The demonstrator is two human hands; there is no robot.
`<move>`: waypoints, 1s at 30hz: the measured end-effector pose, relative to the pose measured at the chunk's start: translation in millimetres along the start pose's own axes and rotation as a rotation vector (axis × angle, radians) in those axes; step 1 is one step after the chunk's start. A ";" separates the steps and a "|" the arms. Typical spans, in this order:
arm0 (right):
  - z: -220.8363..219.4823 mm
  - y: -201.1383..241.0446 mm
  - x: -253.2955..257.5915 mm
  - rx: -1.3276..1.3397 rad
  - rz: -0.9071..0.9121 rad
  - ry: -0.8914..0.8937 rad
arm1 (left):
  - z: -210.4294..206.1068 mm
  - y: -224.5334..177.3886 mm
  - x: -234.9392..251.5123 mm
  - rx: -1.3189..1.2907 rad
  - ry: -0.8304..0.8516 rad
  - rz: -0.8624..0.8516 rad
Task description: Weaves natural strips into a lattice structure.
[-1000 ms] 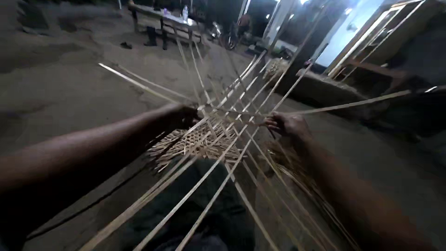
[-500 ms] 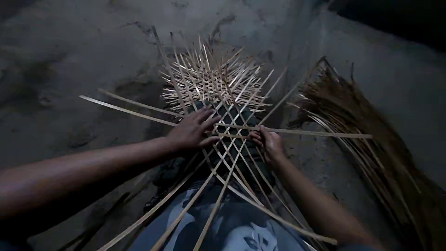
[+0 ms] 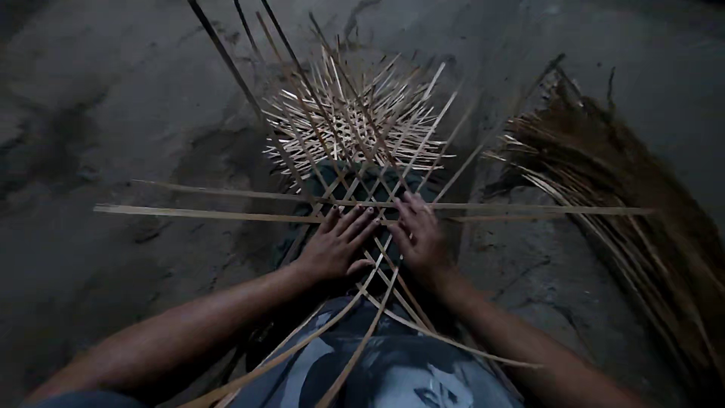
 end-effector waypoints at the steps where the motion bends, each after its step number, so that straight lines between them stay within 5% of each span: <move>1: -23.1 -0.1 -2.5 -0.140 0.031 0.024 | 2.4 -0.5 -1.1 -0.023 -0.038 -0.009; 5: -38.9 -3.2 -5.1 -0.249 0.049 -0.029 | 49.3 32.3 -11.5 -0.205 -0.356 0.050; 10: -43.3 -5.5 3.9 -0.230 0.033 -0.033 | 67.6 95.9 -19.6 -0.018 -0.279 0.152; 13: -44.3 -6.1 8.7 -0.216 0.029 -0.019 | 65.7 102.7 -16.5 0.014 -0.271 0.149; 23: -43.0 -8.2 11.5 -0.206 0.008 -0.023 | 50.0 96.2 -13.9 0.191 -0.617 0.323; 30: -45.5 -9.0 12.4 -0.205 0.008 -0.020 | 44.4 99.3 -17.7 0.177 -0.646 0.349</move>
Point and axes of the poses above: each hand's wrist, its own x-axis towards the middle knuckle, its own z-axis out of the back of the hand, y = z × x, the point moved 9 cm from there along x, towards the middle knuckle, and after that the axes turned 7 degrees about -z, right-handed, at the moved point
